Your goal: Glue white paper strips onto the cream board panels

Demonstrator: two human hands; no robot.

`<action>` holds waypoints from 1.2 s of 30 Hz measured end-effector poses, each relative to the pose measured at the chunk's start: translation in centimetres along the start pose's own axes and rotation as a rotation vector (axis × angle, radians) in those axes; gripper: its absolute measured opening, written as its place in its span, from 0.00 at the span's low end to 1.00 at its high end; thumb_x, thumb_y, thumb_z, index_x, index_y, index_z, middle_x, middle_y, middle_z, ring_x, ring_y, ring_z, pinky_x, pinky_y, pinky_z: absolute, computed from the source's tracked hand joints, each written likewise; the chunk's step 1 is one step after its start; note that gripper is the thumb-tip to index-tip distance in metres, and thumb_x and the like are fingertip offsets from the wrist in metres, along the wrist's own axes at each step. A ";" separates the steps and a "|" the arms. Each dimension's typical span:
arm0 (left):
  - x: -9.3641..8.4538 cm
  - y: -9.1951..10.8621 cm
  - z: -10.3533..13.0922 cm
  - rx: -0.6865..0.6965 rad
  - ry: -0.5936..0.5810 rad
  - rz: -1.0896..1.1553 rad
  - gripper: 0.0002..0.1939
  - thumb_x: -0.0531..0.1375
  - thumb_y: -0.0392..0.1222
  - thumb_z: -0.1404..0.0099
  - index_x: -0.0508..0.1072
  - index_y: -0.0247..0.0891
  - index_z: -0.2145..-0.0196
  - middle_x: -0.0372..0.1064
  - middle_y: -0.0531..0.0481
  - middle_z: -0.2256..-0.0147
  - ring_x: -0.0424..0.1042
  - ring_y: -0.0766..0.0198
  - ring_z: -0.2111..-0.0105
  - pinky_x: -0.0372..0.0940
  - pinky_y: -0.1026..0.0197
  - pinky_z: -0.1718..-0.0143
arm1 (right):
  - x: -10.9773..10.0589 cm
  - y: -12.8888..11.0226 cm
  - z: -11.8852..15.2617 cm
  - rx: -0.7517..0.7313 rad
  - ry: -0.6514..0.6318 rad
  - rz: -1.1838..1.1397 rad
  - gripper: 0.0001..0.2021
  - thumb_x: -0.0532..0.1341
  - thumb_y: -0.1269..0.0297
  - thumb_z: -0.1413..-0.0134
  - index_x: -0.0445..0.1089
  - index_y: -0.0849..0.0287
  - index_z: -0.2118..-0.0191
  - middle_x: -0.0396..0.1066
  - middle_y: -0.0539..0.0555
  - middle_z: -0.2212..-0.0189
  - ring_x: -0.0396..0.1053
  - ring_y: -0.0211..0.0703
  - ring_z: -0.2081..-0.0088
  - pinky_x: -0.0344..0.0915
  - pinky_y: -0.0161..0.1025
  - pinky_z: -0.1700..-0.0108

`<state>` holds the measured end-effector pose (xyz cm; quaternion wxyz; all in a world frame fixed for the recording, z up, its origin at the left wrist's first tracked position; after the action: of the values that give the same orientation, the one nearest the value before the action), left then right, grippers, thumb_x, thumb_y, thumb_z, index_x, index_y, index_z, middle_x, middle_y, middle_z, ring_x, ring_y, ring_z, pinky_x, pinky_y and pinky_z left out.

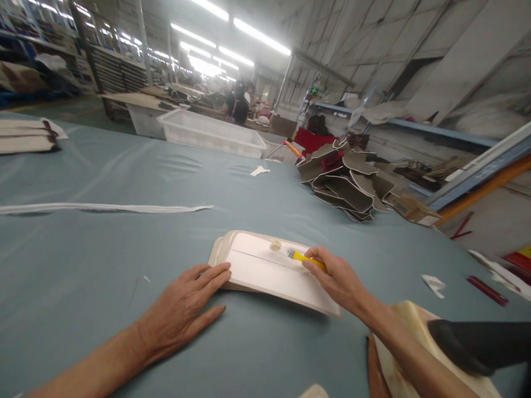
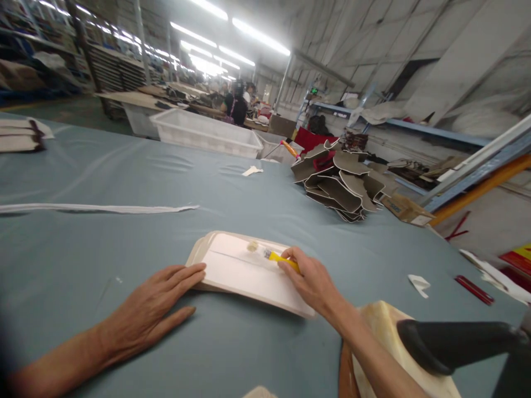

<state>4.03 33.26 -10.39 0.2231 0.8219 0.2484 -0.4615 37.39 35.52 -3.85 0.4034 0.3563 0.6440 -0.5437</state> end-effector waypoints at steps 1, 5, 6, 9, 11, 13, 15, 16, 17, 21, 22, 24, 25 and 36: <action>0.0 0.1 0.0 0.000 0.008 -0.004 0.27 0.54 0.49 0.25 0.60 0.44 0.32 0.63 0.49 0.33 0.67 0.53 0.41 0.65 0.49 0.38 | -0.2 -0.4 0.0 0.028 0.029 -0.056 0.15 0.55 0.49 0.35 0.70 0.54 0.56 0.71 0.47 0.71 0.66 0.42 0.70 0.58 0.38 0.64; 0.0 0.1 0.0 -0.013 0.008 -0.003 0.29 0.56 0.48 0.26 0.59 0.44 0.31 0.62 0.49 0.32 0.66 0.52 0.40 0.64 0.48 0.37 | 0.3 -3.2 -0.1 0.085 0.025 -0.276 0.17 0.57 0.47 0.38 0.73 0.55 0.61 0.64 0.45 0.78 0.61 0.40 0.73 0.56 0.37 0.67; 0.0 0.1 0.0 -0.017 0.003 -0.001 0.29 0.56 0.48 0.27 0.59 0.44 0.31 0.62 0.49 0.32 0.67 0.52 0.40 0.64 0.48 0.37 | 0.7 -4.0 -0.2 0.091 0.024 -0.310 0.17 0.57 0.47 0.38 0.73 0.55 0.61 0.63 0.45 0.78 0.61 0.40 0.73 0.55 0.36 0.68; -0.2 0.3 -0.2 -0.017 0.002 0.003 0.29 0.57 0.48 0.27 0.60 0.44 0.32 0.62 0.49 0.33 0.67 0.52 0.40 0.65 0.48 0.38 | 2.2 -6.0 -0.5 0.118 0.032 -0.347 0.17 0.57 0.47 0.38 0.73 0.55 0.62 0.68 0.46 0.75 0.63 0.40 0.72 0.55 0.36 0.68; -0.3 0.4 -0.3 -0.016 0.000 0.003 0.28 0.57 0.47 0.27 0.60 0.43 0.32 0.63 0.48 0.33 0.67 0.52 0.40 0.65 0.49 0.38 | 3.0 -7.0 -0.8 0.119 0.020 -0.317 0.16 0.57 0.47 0.37 0.73 0.55 0.61 0.72 0.49 0.71 0.66 0.42 0.69 0.56 0.36 0.65; -0.3 0.4 -0.4 -0.016 -0.009 0.006 0.28 0.57 0.47 0.28 0.60 0.43 0.32 0.63 0.48 0.33 0.67 0.52 0.40 0.65 0.49 0.38 | 3.7 -7.6 -1.1 0.114 -0.003 -0.240 0.15 0.57 0.48 0.36 0.72 0.53 0.60 0.75 0.50 0.69 0.69 0.44 0.67 0.57 0.37 0.63; -0.3 0.5 -0.3 -0.019 -0.015 0.010 0.28 0.57 0.46 0.28 0.60 0.43 0.33 0.63 0.48 0.33 0.67 0.52 0.40 0.65 0.49 0.38 | 4.0 -7.8 -1.3 0.116 -0.021 -0.124 0.13 0.57 0.50 0.34 0.72 0.52 0.59 0.75 0.50 0.70 0.69 0.45 0.67 0.56 0.37 0.63; -0.2 0.5 -0.3 -0.020 -0.017 0.013 0.28 0.57 0.46 0.28 0.60 0.43 0.33 0.63 0.47 0.33 0.67 0.52 0.40 0.65 0.48 0.38 | 4.0 -7.8 -1.4 0.121 -0.025 -0.061 0.12 0.57 0.51 0.33 0.72 0.52 0.59 0.75 0.49 0.70 0.70 0.46 0.67 0.55 0.37 0.64; -0.2 0.5 -0.2 -0.023 -0.015 0.016 0.28 0.57 0.45 0.28 0.60 0.43 0.33 0.63 0.47 0.33 0.67 0.52 0.40 0.65 0.48 0.38 | 4.1 -7.9 -1.4 0.120 -0.029 0.001 0.11 0.57 0.52 0.32 0.72 0.51 0.59 0.75 0.50 0.70 0.70 0.47 0.66 0.54 0.37 0.64; -0.2 0.5 -0.3 -0.038 -0.010 0.036 0.28 0.58 0.44 0.29 0.61 0.42 0.33 0.64 0.46 0.33 0.67 0.52 0.41 0.64 0.48 0.37 | 4.5 -8.4 -1.5 0.049 -0.039 0.220 0.10 0.55 0.56 0.27 0.69 0.53 0.59 0.78 0.52 0.66 0.73 0.47 0.63 0.52 0.38 0.65; -0.2 0.5 -0.3 -0.037 -0.014 0.037 0.28 0.58 0.44 0.29 0.61 0.42 0.34 0.64 0.46 0.33 0.67 0.52 0.41 0.64 0.48 0.37 | 4.7 -8.6 -1.5 0.026 -0.050 0.270 0.10 0.54 0.57 0.27 0.68 0.54 0.59 0.78 0.53 0.65 0.74 0.47 0.63 0.52 0.38 0.66; -0.3 0.7 -0.5 -0.030 -0.029 0.031 0.28 0.58 0.43 0.29 0.61 0.41 0.34 0.64 0.46 0.34 0.67 0.52 0.41 0.65 0.48 0.38 | 5.1 -8.9 -1.6 -0.004 -0.078 0.344 0.10 0.53 0.58 0.26 0.67 0.55 0.59 0.79 0.54 0.63 0.75 0.47 0.63 0.50 0.39 0.67; -0.4 0.8 -0.6 -0.026 -0.032 0.026 0.28 0.58 0.43 0.29 0.61 0.40 0.34 0.64 0.46 0.34 0.67 0.52 0.41 0.65 0.47 0.38 | 5.3 -9.1 -1.7 -0.016 -0.093 0.363 0.10 0.53 0.58 0.26 0.67 0.55 0.59 0.79 0.55 0.63 0.75 0.47 0.64 0.50 0.39 0.68; -0.5 0.8 -0.6 -0.048 -0.056 0.052 0.28 0.58 0.42 0.30 0.61 0.40 0.34 0.62 0.46 0.33 0.66 0.51 0.40 0.63 0.46 0.37 | 3.2 -6.9 -2.3 0.013 0.029 0.297 0.09 0.54 0.56 0.28 0.66 0.54 0.57 0.79 0.54 0.65 0.75 0.49 0.63 0.53 0.38 0.66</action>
<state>4.69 32.87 -9.58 0.2614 0.8092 0.2318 -0.4723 29.59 36.84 -3.71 0.4680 0.4580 0.5864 -0.4768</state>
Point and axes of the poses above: each hand's wrist, its own z-axis away from the middle knuckle, its own x-axis out of the palm, y = z × x, the point moved 5 cm from there along -z, towards the middle knuckle
